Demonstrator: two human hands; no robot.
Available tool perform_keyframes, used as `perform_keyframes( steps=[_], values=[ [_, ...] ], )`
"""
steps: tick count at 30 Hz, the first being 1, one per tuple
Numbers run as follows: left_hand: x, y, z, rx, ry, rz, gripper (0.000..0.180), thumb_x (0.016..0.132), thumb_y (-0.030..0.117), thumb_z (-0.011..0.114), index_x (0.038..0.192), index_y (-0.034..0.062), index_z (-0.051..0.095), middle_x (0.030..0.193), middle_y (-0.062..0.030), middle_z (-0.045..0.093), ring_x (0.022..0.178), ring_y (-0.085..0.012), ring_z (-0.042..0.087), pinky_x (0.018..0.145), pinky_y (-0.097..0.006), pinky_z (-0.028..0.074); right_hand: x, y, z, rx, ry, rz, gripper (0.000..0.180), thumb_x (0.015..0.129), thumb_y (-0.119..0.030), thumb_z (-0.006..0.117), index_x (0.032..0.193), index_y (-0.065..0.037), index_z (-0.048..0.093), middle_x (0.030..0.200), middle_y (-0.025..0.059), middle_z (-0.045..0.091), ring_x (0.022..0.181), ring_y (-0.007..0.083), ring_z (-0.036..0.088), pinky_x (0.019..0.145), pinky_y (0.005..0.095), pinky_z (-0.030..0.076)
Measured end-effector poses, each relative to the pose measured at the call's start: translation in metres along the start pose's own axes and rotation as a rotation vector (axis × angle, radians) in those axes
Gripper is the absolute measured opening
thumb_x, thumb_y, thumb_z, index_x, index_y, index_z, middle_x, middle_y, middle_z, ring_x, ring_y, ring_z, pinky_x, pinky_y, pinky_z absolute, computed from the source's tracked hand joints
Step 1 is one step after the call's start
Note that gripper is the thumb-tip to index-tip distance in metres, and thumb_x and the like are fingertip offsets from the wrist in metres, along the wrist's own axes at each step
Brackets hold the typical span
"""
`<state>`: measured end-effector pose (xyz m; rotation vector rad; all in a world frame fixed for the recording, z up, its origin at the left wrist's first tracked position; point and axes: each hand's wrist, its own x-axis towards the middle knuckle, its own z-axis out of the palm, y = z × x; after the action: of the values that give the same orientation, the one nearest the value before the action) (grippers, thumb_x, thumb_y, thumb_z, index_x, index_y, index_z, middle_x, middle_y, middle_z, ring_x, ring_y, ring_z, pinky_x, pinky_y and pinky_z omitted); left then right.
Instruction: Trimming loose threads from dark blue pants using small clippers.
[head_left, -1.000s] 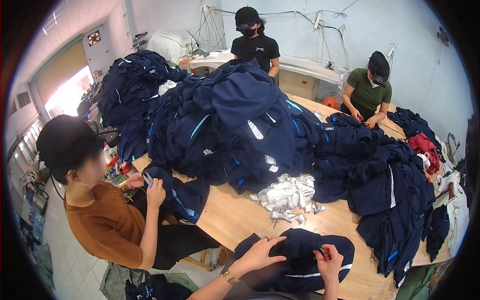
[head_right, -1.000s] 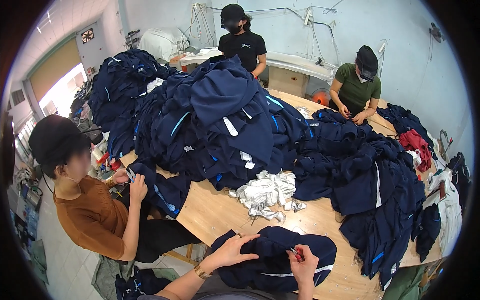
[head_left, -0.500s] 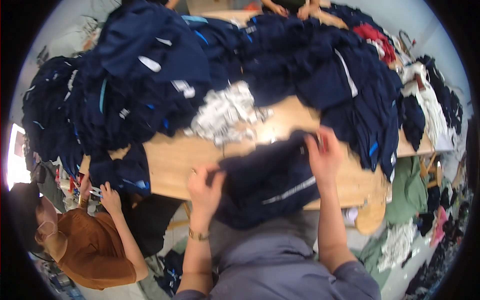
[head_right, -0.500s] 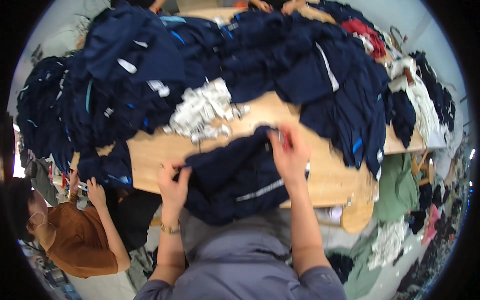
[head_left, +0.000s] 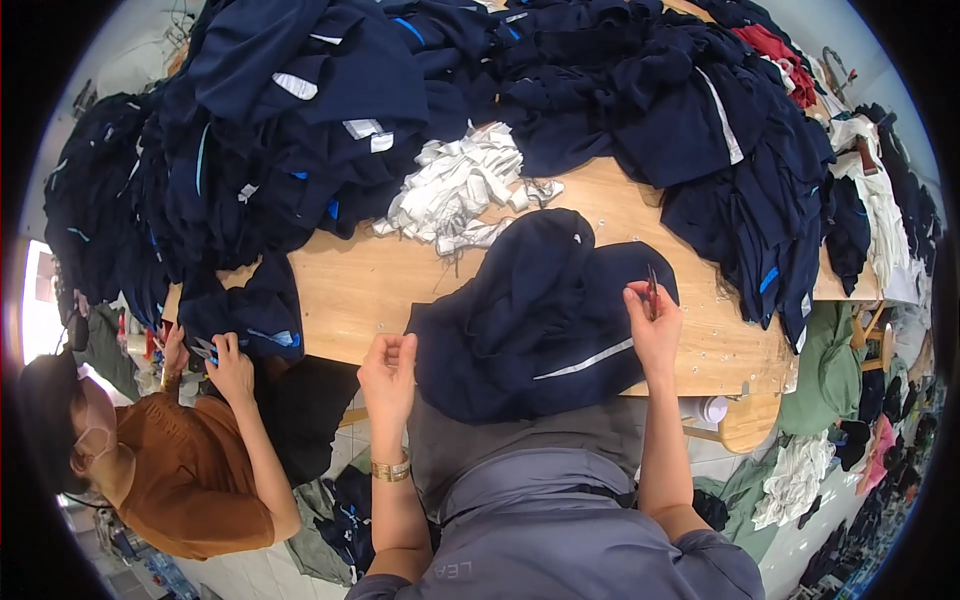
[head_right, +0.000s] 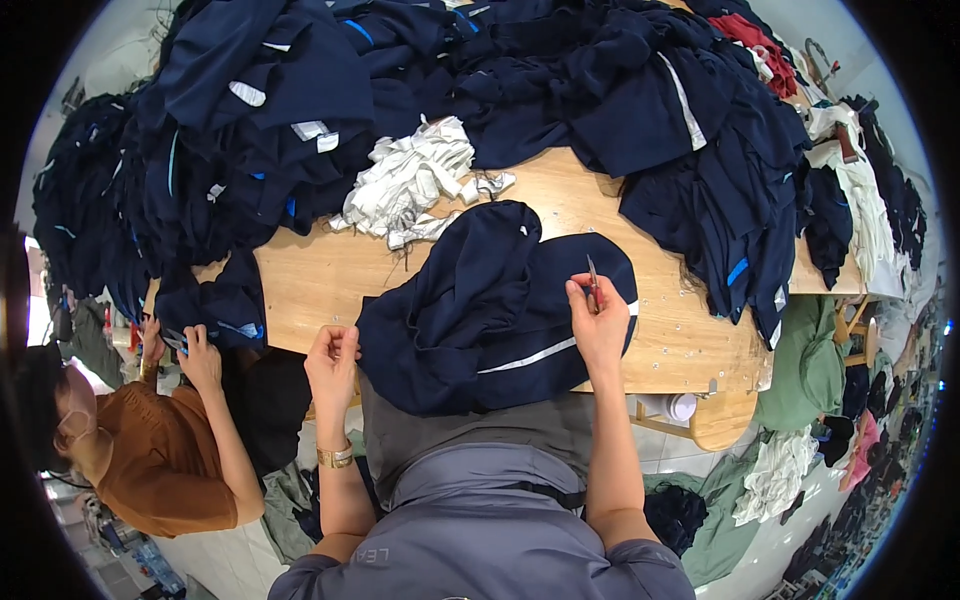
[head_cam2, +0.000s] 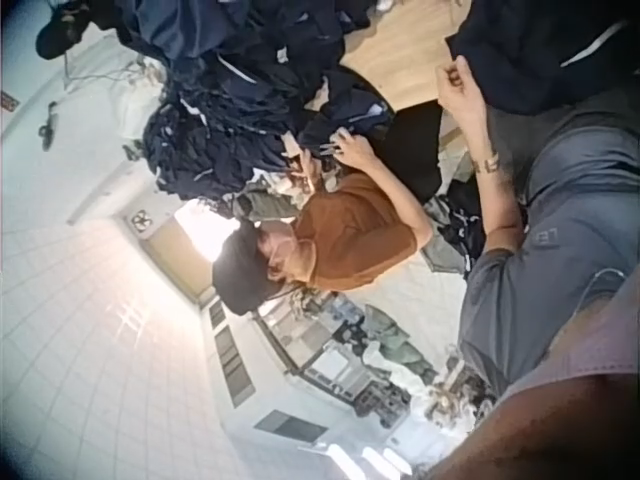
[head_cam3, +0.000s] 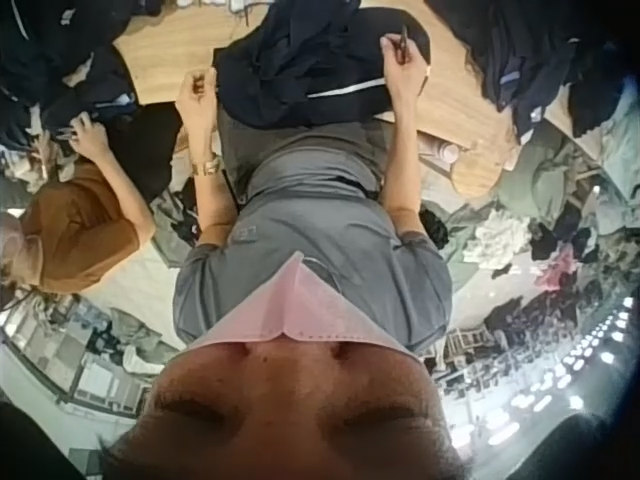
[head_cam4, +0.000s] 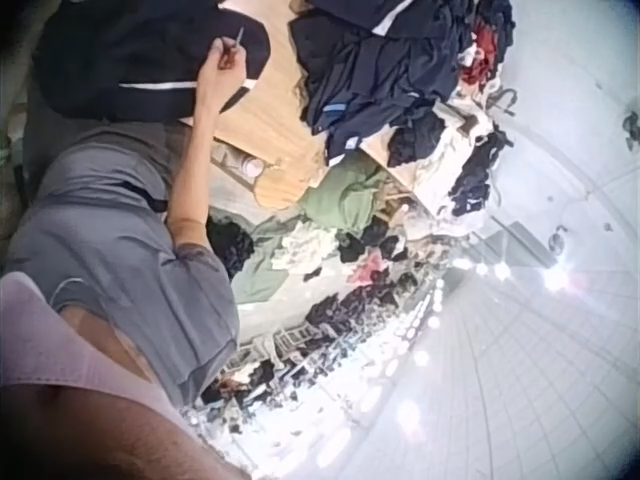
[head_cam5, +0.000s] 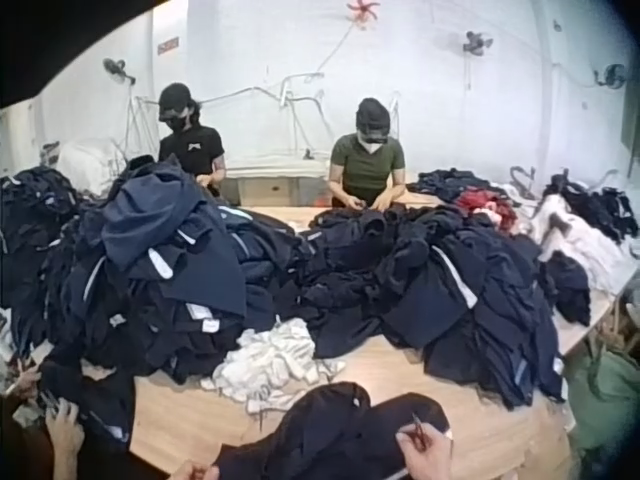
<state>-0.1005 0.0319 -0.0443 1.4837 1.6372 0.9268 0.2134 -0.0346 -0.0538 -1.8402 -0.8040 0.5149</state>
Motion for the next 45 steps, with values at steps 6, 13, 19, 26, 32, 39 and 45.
perform_keyframes(
  steps=[6, 13, 19, 26, 32, 39, 45],
  values=[
    [0.004, 0.028, 0.040, 0.011, -0.092, 0.012, 0.026, 0.084, 0.023, 0.064, 0.079, -0.0011, 0.056, 0.066, -0.0088, 0.059, 0.056, -0.0154, 0.056, 0.056, -0.027, 0.046, 0.006, 0.000, 0.026, 0.135, -0.017, -0.008, 0.013, 0.083, -0.012, 0.064, 0.078, 0.000, 0.061, 0.057, -0.0098, 0.041, 0.050, -0.0007, 0.030, 0.045, 0.0187, 0.022],
    [0.007, 0.049, 0.060, 0.213, -0.149, 0.235, 0.026, 0.080, 0.025, 0.067, 0.083, 0.0024, 0.055, 0.072, -0.0095, 0.059, 0.059, -0.0211, 0.057, 0.057, -0.031, 0.047, 0.060, 0.024, 0.054, 0.096, 0.143, -0.104, 0.027, 0.080, -0.026, 0.067, 0.076, 0.001, 0.063, 0.049, -0.0023, 0.044, 0.045, 0.0055, 0.035, 0.043, 0.0242, 0.026],
    [0.000, 0.047, 0.048, 0.074, -0.131, 0.211, 0.022, 0.078, 0.018, 0.069, 0.079, 0.0006, 0.056, 0.069, -0.0092, 0.059, 0.058, -0.0178, 0.058, 0.056, -0.029, 0.047, 0.081, 0.013, 0.069, -0.149, -0.074, 0.101, 0.044, 0.071, -0.040, 0.072, 0.080, 0.003, 0.064, 0.056, 0.0112, 0.058, 0.055, 0.0183, 0.060, 0.053, 0.0306, 0.046],
    [0.003, 0.062, 0.042, -0.028, -0.142, 0.218, 0.018, 0.078, 0.016, 0.069, 0.083, 0.0010, 0.061, 0.073, -0.0092, 0.063, 0.063, -0.0161, 0.061, 0.058, -0.027, 0.048, 0.051, 0.000, 0.063, -0.110, -0.088, -0.105, 0.027, 0.072, -0.021, 0.071, 0.085, 0.002, 0.066, 0.051, 0.0066, 0.051, 0.045, 0.0114, 0.045, 0.048, 0.0252, 0.039],
    [0.026, 0.121, 0.035, 0.101, -0.102, 0.813, 0.036, 0.074, 0.024, 0.072, 0.104, 0.0073, 0.060, 0.107, -0.0117, 0.059, 0.097, -0.0276, 0.059, 0.087, -0.036, 0.043, 0.013, -0.093, 0.033, 0.110, -0.454, -0.469, 0.017, 0.071, -0.008, 0.072, 0.085, -0.002, 0.066, 0.055, -0.0008, 0.048, 0.049, 0.0056, 0.038, 0.047, 0.0228, 0.032],
    [0.032, 0.113, 0.039, -0.156, -0.473, 0.367, 0.018, 0.079, 0.015, 0.067, 0.090, 0.0015, 0.062, 0.077, -0.0098, 0.064, 0.070, -0.0149, 0.060, 0.062, -0.027, 0.046, 0.008, -0.104, 0.043, 0.346, -0.512, -0.241, 0.020, 0.075, -0.012, 0.072, 0.090, -0.002, 0.065, 0.060, -0.0063, 0.044, 0.054, 0.0010, 0.034, 0.048, 0.0176, 0.028],
    [0.025, 0.082, 0.041, -0.745, -0.655, -0.037, 0.016, 0.087, 0.007, 0.059, 0.101, -0.0006, 0.057, 0.091, -0.0025, 0.062, 0.081, -0.0060, 0.055, 0.073, -0.019, 0.044, -0.003, -0.072, 0.051, 0.315, -0.571, -0.170, 0.035, 0.070, -0.022, 0.078, 0.094, -0.001, 0.064, 0.060, -0.0076, 0.044, 0.054, 0.0019, 0.033, 0.047, 0.0191, 0.027]
  ],
)
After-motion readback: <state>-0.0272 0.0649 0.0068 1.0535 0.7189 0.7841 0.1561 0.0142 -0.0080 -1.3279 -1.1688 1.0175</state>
